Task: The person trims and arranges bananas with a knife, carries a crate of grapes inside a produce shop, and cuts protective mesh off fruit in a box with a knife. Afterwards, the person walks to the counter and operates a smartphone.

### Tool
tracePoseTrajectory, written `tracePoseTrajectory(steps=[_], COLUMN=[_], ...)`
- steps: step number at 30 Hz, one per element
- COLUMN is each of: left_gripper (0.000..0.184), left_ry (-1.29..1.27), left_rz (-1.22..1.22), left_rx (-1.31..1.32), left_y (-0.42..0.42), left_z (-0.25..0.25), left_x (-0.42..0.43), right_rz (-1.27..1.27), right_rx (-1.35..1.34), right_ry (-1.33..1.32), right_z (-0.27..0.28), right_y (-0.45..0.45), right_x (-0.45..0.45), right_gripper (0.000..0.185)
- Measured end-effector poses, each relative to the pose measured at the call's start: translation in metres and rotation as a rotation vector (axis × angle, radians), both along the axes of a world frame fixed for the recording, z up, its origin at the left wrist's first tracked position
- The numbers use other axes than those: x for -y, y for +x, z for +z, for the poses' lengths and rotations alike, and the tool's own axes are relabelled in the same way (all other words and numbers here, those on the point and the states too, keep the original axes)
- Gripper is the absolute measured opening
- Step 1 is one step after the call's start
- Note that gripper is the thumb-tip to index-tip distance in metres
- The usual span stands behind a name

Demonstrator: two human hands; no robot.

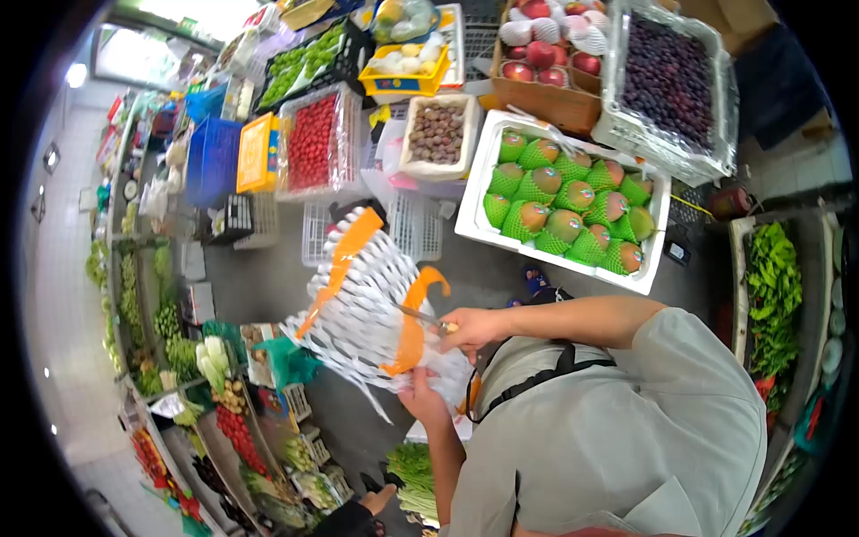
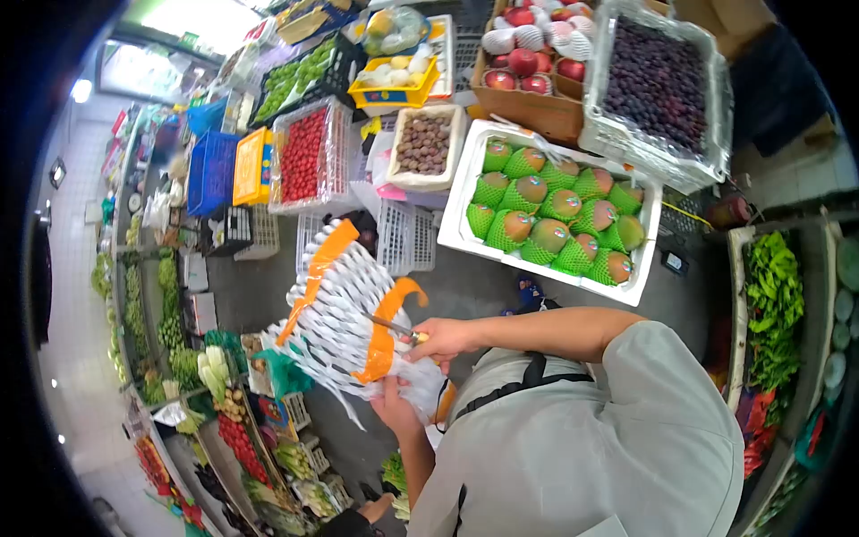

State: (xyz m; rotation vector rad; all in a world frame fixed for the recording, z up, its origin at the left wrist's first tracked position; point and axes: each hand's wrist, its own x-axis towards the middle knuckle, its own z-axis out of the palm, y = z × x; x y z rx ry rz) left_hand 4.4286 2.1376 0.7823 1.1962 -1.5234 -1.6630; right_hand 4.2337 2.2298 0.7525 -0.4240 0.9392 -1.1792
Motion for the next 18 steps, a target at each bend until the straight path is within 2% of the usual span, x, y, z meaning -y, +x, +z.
tracePoseTrajectory(steps=[1,2,3,5,6,7,9,10,11,13,15,17,18], left_gripper=[0.009,0.021,0.021,0.041,0.057,0.057,0.063,0.07,0.07,0.079,0.097,0.108,0.114], left_ry=[0.001,0.021,0.024,0.099,0.131,0.132,-0.067,-0.133,-0.134,-0.497,-0.629,-0.704,-0.748], left_rz=[0.056,0.056,0.094,0.242,0.283,0.306,0.382,0.323,0.339,0.035,-0.165,-0.33,-0.391], left_rx=[-0.004,0.044,0.057,0.146,0.103,0.101,0.178,0.144,0.128,0.337,0.346,0.399,0.416], left_y=[0.011,0.024,0.024,0.021,0.037,0.043,0.035,0.045,0.043,0.034,0.028,0.016,0.015], left_z=[-0.003,-0.004,0.007,0.029,0.018,0.019,0.035,0.027,0.03,0.041,0.035,0.037,0.033], left_x=[0.003,0.003,-0.003,-0.011,-0.006,-0.007,-0.01,-0.004,0.001,0.016,0.039,0.064,0.074], right_rz=[0.048,-0.01,0.028,-0.104,-0.175,-0.152,-0.269,-0.306,-0.295,-0.355,-0.359,-0.265,-0.275], right_rx=[0.013,-0.093,-0.08,-0.232,-0.255,-0.257,-0.31,-0.453,-0.47,-0.583,-0.59,-0.48,-0.444], right_ry=[0.004,0.002,0.002,0.087,0.152,0.149,0.24,0.263,0.253,0.226,0.173,0.237,0.174], right_z=[0.0,0.006,0.0,-0.017,-0.023,-0.031,-0.041,-0.042,-0.04,-0.038,-0.032,-0.015,-0.01], right_y=[0.003,0.005,0.007,0.008,0.009,0.01,0.002,0.0,-0.002,-0.003,-0.002,0.002,0.007], right_x=[0.008,0.011,0.015,0.024,0.027,0.029,0.031,0.033,0.034,0.04,0.05,0.067,0.076], right_gripper=[0.043,0.033,0.033,0.032,0.03,0.03,0.03,0.029,0.029,0.029,0.029,0.031,0.032])
